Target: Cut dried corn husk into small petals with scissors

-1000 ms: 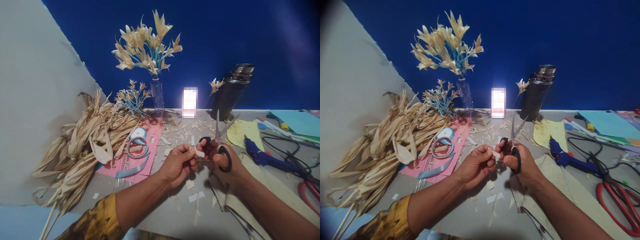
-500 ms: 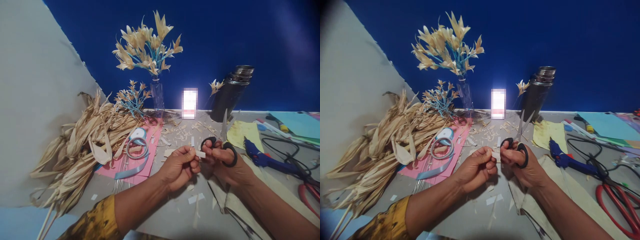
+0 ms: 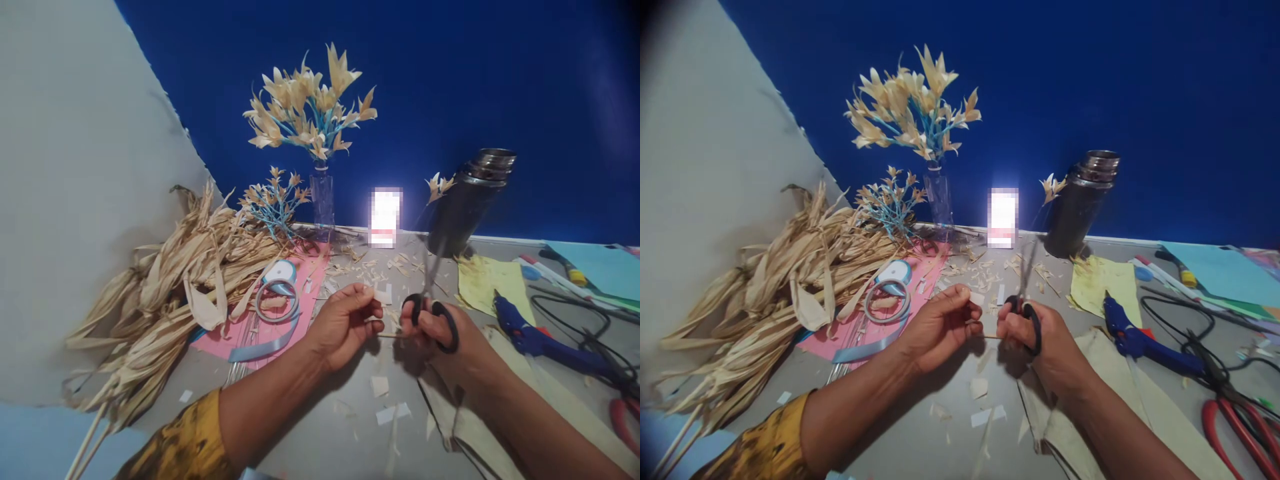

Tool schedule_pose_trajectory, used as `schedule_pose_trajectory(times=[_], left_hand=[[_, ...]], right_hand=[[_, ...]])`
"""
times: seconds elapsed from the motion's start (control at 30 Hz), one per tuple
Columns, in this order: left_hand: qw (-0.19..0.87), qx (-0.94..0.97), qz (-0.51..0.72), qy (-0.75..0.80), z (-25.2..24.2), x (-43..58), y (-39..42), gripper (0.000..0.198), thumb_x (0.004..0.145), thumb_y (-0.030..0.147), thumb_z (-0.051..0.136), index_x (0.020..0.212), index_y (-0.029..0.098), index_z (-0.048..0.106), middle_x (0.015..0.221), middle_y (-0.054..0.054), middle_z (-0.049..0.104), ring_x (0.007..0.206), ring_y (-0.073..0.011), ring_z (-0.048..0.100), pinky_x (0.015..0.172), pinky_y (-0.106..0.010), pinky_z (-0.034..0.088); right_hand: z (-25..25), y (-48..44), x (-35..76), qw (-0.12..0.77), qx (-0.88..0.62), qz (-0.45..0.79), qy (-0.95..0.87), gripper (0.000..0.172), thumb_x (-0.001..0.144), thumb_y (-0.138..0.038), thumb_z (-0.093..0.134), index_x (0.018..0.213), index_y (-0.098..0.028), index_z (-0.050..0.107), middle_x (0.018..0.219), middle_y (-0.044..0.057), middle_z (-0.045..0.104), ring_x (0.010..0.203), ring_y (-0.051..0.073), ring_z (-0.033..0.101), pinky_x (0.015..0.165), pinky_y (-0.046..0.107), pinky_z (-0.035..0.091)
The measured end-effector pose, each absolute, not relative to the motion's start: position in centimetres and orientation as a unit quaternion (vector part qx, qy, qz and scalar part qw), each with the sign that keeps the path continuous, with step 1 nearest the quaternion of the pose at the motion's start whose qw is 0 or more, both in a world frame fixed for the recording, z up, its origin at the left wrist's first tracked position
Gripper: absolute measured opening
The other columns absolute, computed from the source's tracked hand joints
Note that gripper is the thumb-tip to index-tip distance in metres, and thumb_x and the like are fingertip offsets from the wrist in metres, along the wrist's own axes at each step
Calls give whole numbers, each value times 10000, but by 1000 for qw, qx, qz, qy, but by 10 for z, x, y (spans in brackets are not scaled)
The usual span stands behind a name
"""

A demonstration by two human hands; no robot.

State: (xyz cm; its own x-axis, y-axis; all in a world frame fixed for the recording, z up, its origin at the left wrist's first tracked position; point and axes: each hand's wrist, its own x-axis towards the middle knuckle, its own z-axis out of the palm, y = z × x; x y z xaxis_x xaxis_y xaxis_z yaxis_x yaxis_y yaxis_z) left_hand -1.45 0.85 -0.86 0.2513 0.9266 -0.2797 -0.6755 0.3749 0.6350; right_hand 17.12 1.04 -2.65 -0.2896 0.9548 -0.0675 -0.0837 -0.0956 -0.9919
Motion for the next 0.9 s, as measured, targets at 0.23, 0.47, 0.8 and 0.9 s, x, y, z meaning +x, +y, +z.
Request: schedule_pose_trajectory(times=[0.23,0.47,0.8,0.9], left_hand=[[731,233,547,334,-2,-23,15,291,626,240,849,709,164,580,677,-9,622,701,-148,643,600,-235,497],[693,294,561,345,-1,-27,19,284,643,284,838,712,147,599,645,-13,639,625,-148,659,601,-259,535],[681,319,561,347,-3,-29,22,285,636,279,841,718,133,611,624,9,634,560,-145,669,601,-275,568],[681,321,559,346,-2,-29,23,291,629,281,847,707,136,607,611,18,624,554,-146,668,593,-273,569]], right_hand=[[-21,2,166,283,-397,621,-613,609,794,-742,621,917,-154,725,745,86,712,553,146,491,513,273,345],[-16,2,165,245,-386,629,-629,722,716,-840,615,836,-138,726,680,100,701,604,181,544,586,318,398],[-16,5,163,214,-406,631,-625,740,637,-878,640,703,-142,676,534,30,599,509,135,486,540,284,388],[-13,5,160,208,-415,628,-625,709,636,-863,652,647,-155,645,514,18,571,493,124,449,526,280,365]])
